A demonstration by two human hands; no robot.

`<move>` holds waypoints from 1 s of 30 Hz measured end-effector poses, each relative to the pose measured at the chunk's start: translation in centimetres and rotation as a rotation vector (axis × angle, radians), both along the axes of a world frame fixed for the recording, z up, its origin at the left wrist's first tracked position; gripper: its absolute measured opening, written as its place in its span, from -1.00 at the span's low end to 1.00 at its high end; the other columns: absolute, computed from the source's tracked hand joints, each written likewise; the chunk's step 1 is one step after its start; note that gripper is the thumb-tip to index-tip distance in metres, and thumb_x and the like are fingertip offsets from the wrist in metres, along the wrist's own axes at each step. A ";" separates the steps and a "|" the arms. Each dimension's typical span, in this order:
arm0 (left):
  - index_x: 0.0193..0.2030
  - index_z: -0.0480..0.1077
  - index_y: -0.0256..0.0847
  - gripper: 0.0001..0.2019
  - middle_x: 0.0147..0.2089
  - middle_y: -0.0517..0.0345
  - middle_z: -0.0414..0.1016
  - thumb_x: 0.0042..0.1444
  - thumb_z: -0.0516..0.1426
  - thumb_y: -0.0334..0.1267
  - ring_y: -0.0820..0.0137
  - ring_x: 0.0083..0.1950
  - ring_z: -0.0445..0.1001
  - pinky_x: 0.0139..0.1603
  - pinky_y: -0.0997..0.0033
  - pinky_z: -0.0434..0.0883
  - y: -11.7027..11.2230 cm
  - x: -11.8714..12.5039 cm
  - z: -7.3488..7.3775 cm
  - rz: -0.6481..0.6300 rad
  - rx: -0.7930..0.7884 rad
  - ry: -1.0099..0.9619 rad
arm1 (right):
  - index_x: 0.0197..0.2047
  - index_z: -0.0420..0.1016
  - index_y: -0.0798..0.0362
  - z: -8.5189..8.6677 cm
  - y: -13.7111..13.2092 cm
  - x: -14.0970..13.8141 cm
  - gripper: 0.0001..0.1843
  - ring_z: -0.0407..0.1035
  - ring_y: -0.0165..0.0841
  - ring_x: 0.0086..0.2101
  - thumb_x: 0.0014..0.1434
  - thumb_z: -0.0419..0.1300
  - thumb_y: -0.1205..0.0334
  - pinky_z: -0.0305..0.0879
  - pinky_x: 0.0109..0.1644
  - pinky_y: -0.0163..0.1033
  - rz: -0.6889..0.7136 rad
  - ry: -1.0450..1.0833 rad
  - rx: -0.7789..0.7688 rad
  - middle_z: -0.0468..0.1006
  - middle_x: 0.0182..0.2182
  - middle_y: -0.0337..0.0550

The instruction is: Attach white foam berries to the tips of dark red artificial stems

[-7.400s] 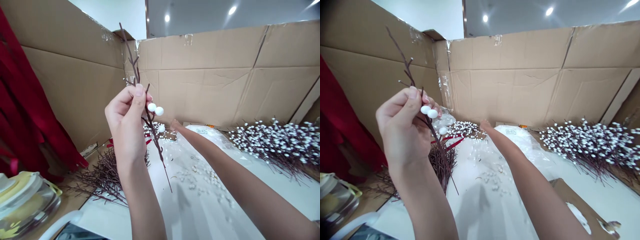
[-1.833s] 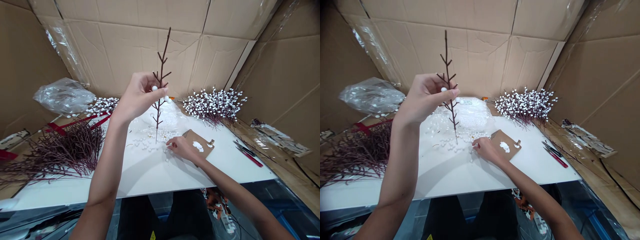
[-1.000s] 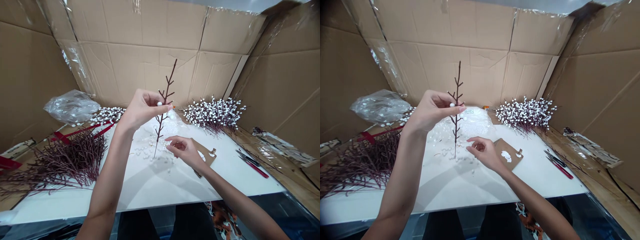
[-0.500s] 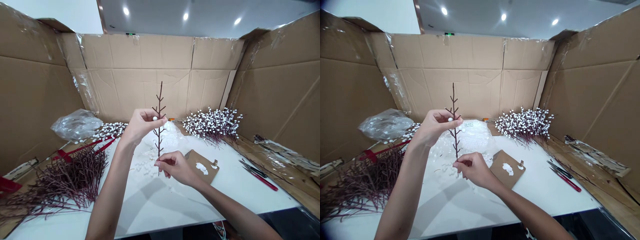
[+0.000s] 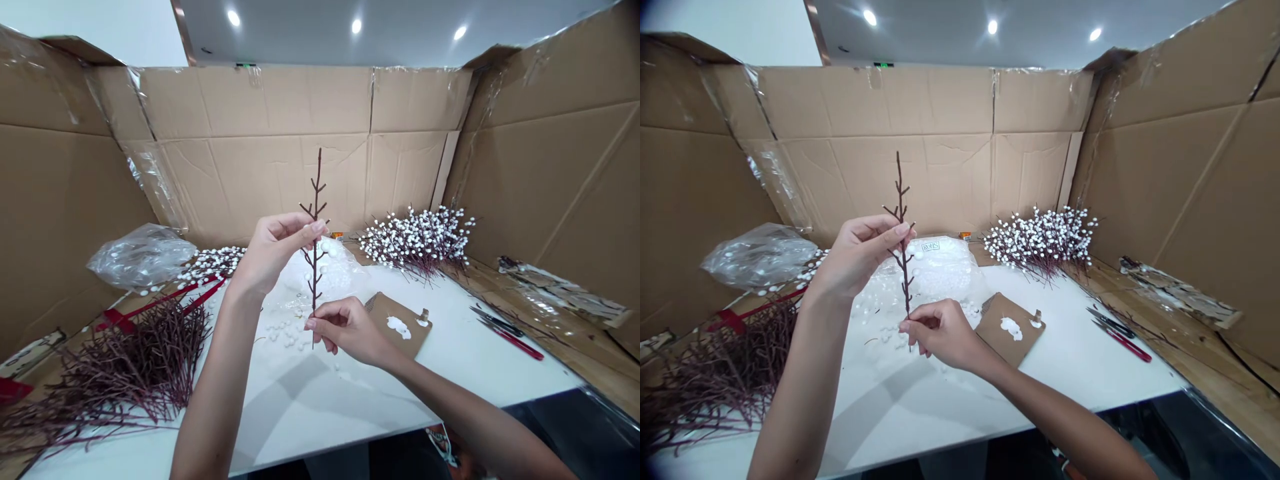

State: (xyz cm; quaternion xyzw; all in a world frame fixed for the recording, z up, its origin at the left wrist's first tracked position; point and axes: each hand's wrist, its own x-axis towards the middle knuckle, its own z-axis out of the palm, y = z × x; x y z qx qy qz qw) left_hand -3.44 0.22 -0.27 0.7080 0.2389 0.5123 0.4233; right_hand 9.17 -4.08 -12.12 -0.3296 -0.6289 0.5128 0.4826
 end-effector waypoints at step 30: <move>-0.54 0.43 -0.19 -0.71 -0.56 0.18 0.34 0.05 0.21 -0.04 0.49 -0.49 0.33 -0.48 0.46 0.29 0.4 2.4 -1.0 0.204 0.261 0.008 | -0.51 0.53 0.14 -6.6 5.2 6.0 -0.95 0.31 -0.41 -0.49 -0.05 0.26 0.40 0.16 -0.37 -0.30 -0.338 -0.799 0.071 0.49 -0.56 -0.17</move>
